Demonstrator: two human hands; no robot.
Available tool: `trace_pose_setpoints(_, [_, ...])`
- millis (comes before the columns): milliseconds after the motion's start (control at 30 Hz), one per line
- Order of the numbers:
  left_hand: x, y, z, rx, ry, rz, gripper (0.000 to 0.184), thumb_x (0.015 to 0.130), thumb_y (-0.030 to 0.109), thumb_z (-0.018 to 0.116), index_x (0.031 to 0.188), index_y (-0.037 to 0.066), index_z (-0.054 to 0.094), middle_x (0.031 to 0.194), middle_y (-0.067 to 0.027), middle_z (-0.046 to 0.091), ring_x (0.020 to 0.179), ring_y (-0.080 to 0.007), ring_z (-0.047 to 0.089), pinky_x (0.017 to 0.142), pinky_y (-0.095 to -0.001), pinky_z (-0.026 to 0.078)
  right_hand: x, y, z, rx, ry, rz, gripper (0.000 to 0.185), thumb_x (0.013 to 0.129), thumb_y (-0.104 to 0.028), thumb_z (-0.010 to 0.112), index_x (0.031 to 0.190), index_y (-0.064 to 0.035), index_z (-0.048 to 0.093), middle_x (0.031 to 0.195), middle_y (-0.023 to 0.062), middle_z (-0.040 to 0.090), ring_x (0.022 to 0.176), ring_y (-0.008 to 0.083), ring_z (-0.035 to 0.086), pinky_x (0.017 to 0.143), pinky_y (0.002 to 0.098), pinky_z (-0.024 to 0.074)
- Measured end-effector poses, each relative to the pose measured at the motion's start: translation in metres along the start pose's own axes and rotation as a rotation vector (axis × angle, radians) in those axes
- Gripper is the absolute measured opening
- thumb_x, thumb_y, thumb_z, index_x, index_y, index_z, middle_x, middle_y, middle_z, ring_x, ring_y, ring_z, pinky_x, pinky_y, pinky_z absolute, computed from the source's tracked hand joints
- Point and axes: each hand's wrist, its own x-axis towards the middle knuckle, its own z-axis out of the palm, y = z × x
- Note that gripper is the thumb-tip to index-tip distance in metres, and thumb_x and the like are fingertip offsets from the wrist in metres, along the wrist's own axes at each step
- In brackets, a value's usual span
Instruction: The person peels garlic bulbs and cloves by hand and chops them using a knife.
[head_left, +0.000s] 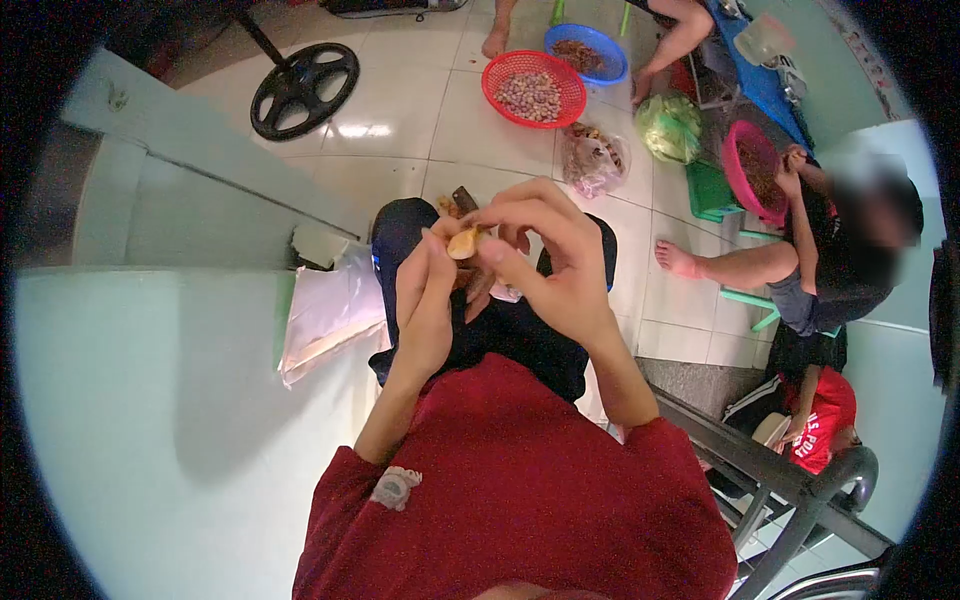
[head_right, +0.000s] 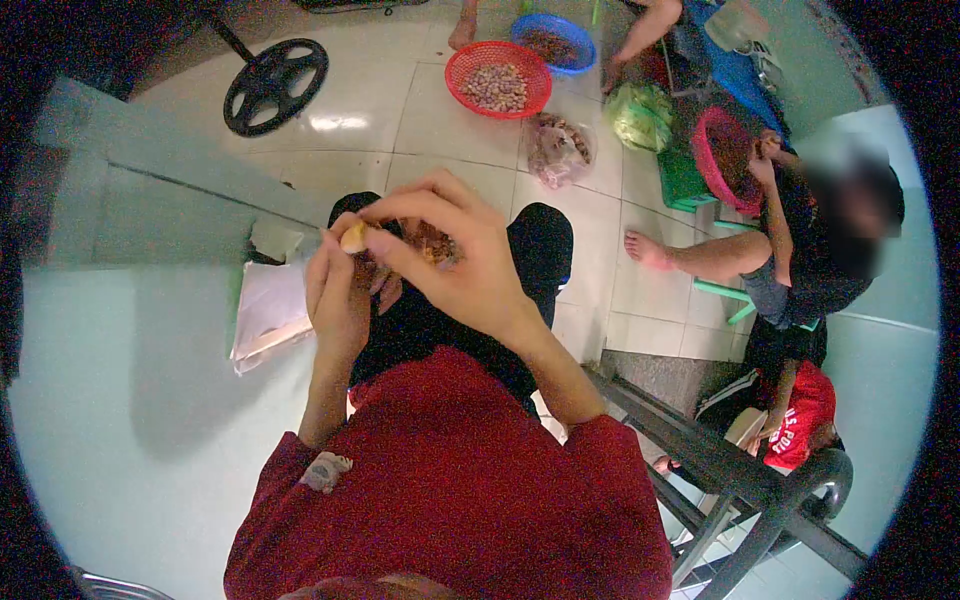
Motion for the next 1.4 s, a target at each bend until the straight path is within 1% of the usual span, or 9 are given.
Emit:
trace_pose_setpoints(100, [-0.003, 0.003, 0.007, 0.106, 0.088, -0.008, 0.042, 0.106, 0.041, 0.032, 0.107, 0.003, 0.049, 0.079, -0.0007, 0.048, 0.058, -0.0069, 0.042, 0.046, -0.0219, 0.033, -0.006, -0.005, 0.001, 0.025, 0.045, 0.007, 0.020, 0.079, -0.010, 0.077, 0.098, -0.0059, 0.071, 0.092, 0.0055, 0.061, 0.071, 0.0105, 0.055, 0.062, 0.0241, 0.0435])
trace_pose_setpoints(200, [-0.004, 0.002, 0.004, 0.108, -0.053, -0.002, 0.041, 0.106, 0.040, 0.032, 0.110, 0.003, 0.050, 0.081, 0.0000, 0.050, 0.060, -0.0053, 0.043, 0.049, -0.0202, 0.034, -0.011, -0.004, -0.001, 0.012, 0.086, -0.014, 0.019, 0.079, -0.008, 0.078, 0.097, -0.0056, 0.072, 0.088, 0.0056, 0.062, 0.070, 0.0104, 0.056, 0.061, 0.0241, 0.0438])
trace_pose_setpoints(300, [-0.001, 0.003, 0.016, 0.371, 0.034, 0.073, 0.034, 0.108, 0.030, 0.031, 0.111, 0.001, 0.049, 0.079, -0.0012, 0.052, 0.062, -0.0048, 0.048, 0.051, -0.0182, 0.036, -0.014, -0.006, -0.003, 0.093, 0.107, 0.032, 0.016, 0.080, -0.005, 0.076, 0.095, -0.0029, 0.071, 0.083, 0.0059, 0.063, 0.065, 0.0095, 0.058, 0.058, 0.0229, 0.0440])
trace_pose_setpoints(400, [0.001, 0.000, 0.025, 0.300, 0.192, 0.177, 0.027, 0.107, 0.023, 0.037, 0.113, 0.000, 0.048, 0.089, -0.0052, 0.056, 0.071, -0.0085, 0.055, 0.058, -0.0194, 0.044, -0.014, -0.019, -0.004, 0.213, 0.122, 0.215, 0.014, 0.083, -0.004, 0.074, 0.096, 0.0001, 0.070, 0.076, 0.0062, 0.063, 0.059, 0.0084, 0.059, 0.054, 0.0222, 0.0445])
trace_pose_setpoints(467, [0.000, -0.002, 0.019, 0.458, 0.099, 0.321, 0.020, 0.103, 0.015, 0.047, 0.117, 0.000, 0.047, 0.103, -0.0094, 0.057, 0.081, -0.0125, 0.059, 0.067, -0.0232, 0.050, -0.014, -0.021, -0.004, 0.219, 0.137, 0.203, 0.014, 0.084, -0.004, 0.073, 0.096, 0.0005, 0.069, 0.075, 0.0059, 0.063, 0.059, 0.0080, 0.060, 0.054, 0.0220, 0.0455])
trace_pose_setpoints(667, [-0.003, 0.006, 0.021, 0.645, 0.131, 0.386, 0.022, 0.096, 0.005, 0.059, 0.116, -0.002, 0.053, 0.108, -0.0119, 0.062, 0.092, -0.0159, 0.063, 0.076, -0.0269, 0.053, -0.015, -0.027, -0.007, -0.006, 0.133, 0.090, 0.013, 0.086, -0.005, 0.071, 0.098, -0.0008, 0.068, 0.075, 0.0054, 0.066, 0.062, 0.0088, 0.064, 0.058, 0.0229, 0.0500])
trace_pose_setpoints(967, [0.002, 0.003, 0.017, 0.650, 0.167, 0.567, 0.019, 0.085, -0.007, 0.067, 0.103, -0.003, 0.063, 0.104, -0.0156, 0.067, 0.095, -0.0204, 0.065, 0.083, -0.0290, 0.052, -0.023, -0.014, 0.002, -0.087, 0.210, 0.058, 0.014, 0.081, -0.006, 0.074, 0.093, -0.0037, 0.068, 0.077, 0.0076, 0.068, 0.064, 0.0134, 0.067, 0.060, 0.0249, 0.0518])
trace_pose_setpoints(1100, [0.001, -0.001, 0.019, 0.582, 0.186, 0.553, 0.018, 0.085, -0.007, 0.068, 0.102, -0.003, 0.063, 0.106, -0.0157, 0.067, 0.096, -0.0215, 0.065, 0.085, -0.0301, 0.051, -0.024, -0.004, 0.002, -0.245, 0.236, -0.085, 0.016, 0.078, -0.007, 0.075, 0.090, -0.0048, 0.065, 0.076, 0.0086, 0.066, 0.061, 0.0142, 0.065, 0.056, 0.0267, 0.0503])
trace_pose_setpoints(1400, [0.000, -0.004, 0.025, 0.518, 0.214, 0.495, 0.014, 0.085, -0.007, 0.067, 0.095, -0.002, 0.059, 0.106, -0.0167, 0.065, 0.098, -0.0214, 0.063, 0.088, -0.0308, 0.049, -0.023, -0.017, 0.002, -0.297, 0.216, -0.083, 0.019, 0.081, -0.008, 0.073, 0.095, -0.0046, 0.061, 0.077, 0.0090, 0.062, 0.064, 0.0193, 0.064, 0.057, 0.0293, 0.0499])
